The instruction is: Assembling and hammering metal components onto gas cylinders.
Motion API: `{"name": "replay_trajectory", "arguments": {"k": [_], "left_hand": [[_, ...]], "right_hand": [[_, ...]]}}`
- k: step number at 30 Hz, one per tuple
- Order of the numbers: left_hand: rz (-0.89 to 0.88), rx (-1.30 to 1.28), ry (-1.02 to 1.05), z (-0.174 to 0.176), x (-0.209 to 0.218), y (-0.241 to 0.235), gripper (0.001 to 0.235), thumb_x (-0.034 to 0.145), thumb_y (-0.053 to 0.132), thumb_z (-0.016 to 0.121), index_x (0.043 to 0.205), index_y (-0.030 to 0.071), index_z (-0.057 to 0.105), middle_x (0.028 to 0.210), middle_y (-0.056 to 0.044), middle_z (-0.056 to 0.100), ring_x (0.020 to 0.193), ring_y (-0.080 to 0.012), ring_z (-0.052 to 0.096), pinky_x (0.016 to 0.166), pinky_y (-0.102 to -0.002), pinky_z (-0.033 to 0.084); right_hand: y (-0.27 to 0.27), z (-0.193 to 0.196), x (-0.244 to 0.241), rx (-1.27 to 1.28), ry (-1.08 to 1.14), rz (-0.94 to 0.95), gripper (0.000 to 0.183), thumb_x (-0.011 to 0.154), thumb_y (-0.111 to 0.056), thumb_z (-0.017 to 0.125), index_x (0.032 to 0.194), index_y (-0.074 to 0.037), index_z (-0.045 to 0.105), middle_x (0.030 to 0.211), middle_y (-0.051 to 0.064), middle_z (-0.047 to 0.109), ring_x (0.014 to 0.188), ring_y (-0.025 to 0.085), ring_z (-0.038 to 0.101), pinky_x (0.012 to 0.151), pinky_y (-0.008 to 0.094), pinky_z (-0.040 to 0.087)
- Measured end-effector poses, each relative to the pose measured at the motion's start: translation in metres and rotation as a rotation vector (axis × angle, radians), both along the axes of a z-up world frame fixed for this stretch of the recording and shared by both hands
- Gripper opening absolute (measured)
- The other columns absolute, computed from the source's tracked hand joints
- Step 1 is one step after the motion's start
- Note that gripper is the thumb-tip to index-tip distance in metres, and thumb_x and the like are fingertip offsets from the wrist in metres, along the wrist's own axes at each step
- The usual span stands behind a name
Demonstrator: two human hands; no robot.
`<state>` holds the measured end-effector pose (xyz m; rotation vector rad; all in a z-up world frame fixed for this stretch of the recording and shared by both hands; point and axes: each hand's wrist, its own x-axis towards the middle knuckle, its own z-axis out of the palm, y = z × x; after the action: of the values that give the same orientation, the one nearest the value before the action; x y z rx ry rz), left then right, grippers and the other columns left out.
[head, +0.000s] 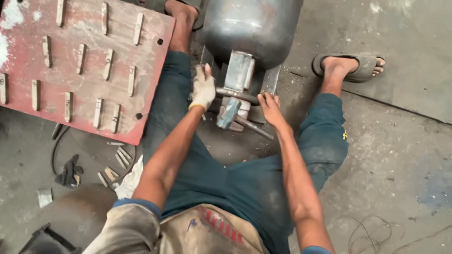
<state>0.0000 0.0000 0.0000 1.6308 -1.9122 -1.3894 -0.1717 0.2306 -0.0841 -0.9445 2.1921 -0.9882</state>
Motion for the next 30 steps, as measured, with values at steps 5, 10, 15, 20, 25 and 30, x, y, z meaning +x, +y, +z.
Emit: {"name": "replay_trajectory", "arguments": {"k": [5,10,15,20,25,30], "left_hand": [[0.018,-0.043,-0.009,0.025,-0.004,0.004,0.059,0.107,0.056,0.028,0.132,0.010,0.053,0.128,-0.027,0.064,0.121,-0.0481,0.059,0.102,-0.054,0.045],[-0.032,-0.053,0.009,0.020,0.005,0.006,0.056,0.104,0.055,0.033,0.126,0.009,0.056,0.121,-0.027,0.066,0.117,-0.0482,0.059,0.099,-0.056,0.044],[0.052,0.017,0.041,0.024,0.000,0.008,0.057,0.106,0.056,0.033,0.134,0.011,0.052,0.124,-0.027,0.064,0.117,-0.0478,0.058,0.099,-0.056,0.043],[0.022,-0.202,0.107,-0.043,-0.018,0.008,0.056,0.108,0.052,0.036,0.132,0.004,0.052,0.122,-0.033,0.063,0.115,-0.0540,0.057,0.095,-0.060,0.044],[-0.002,-0.011,0.139,0.016,-0.009,0.009,0.048,0.105,0.052,0.037,0.122,0.011,0.058,0.109,-0.021,0.074,0.105,-0.0447,0.068,0.091,-0.054,0.050],[-0.048,-0.027,0.152,0.039,0.001,0.010,0.050,0.104,0.051,0.039,0.127,0.010,0.057,0.107,-0.023,0.073,0.107,-0.0468,0.066,0.091,-0.055,0.049]], "right_hand": [[-0.007,0.054,0.001,0.201,-0.017,0.027,0.048,0.104,-0.047,0.052,0.129,-0.007,0.056,0.117,0.032,0.053,0.114,0.050,0.050,0.100,0.053,0.041],[0.006,0.130,0.057,0.050,0.415,-0.098,0.049,0.110,-0.046,0.054,0.120,0.002,0.055,0.119,0.031,0.063,0.109,0.050,0.059,0.092,0.057,0.047],[0.000,0.214,0.105,0.482,0.298,0.180,0.055,0.100,-0.055,0.066,0.105,-0.001,0.062,0.081,0.023,0.069,0.078,0.044,0.065,0.071,0.053,0.052],[-0.012,0.281,0.066,0.019,0.144,0.095,0.034,0.096,-0.035,0.067,0.101,-0.001,0.062,0.072,0.017,0.061,0.061,0.029,0.058,0.059,0.044,0.048],[-0.022,0.222,0.029,-0.507,0.004,-0.016,0.030,0.100,-0.033,0.063,0.096,-0.004,0.056,0.072,0.007,0.051,0.057,0.017,0.046,0.056,0.034,0.040],[-0.018,0.085,0.007,-0.254,0.401,-0.273,0.056,0.121,-0.050,0.051,0.091,-0.002,0.059,0.075,0.006,0.053,0.070,0.019,0.052,0.063,0.036,0.042]]}}
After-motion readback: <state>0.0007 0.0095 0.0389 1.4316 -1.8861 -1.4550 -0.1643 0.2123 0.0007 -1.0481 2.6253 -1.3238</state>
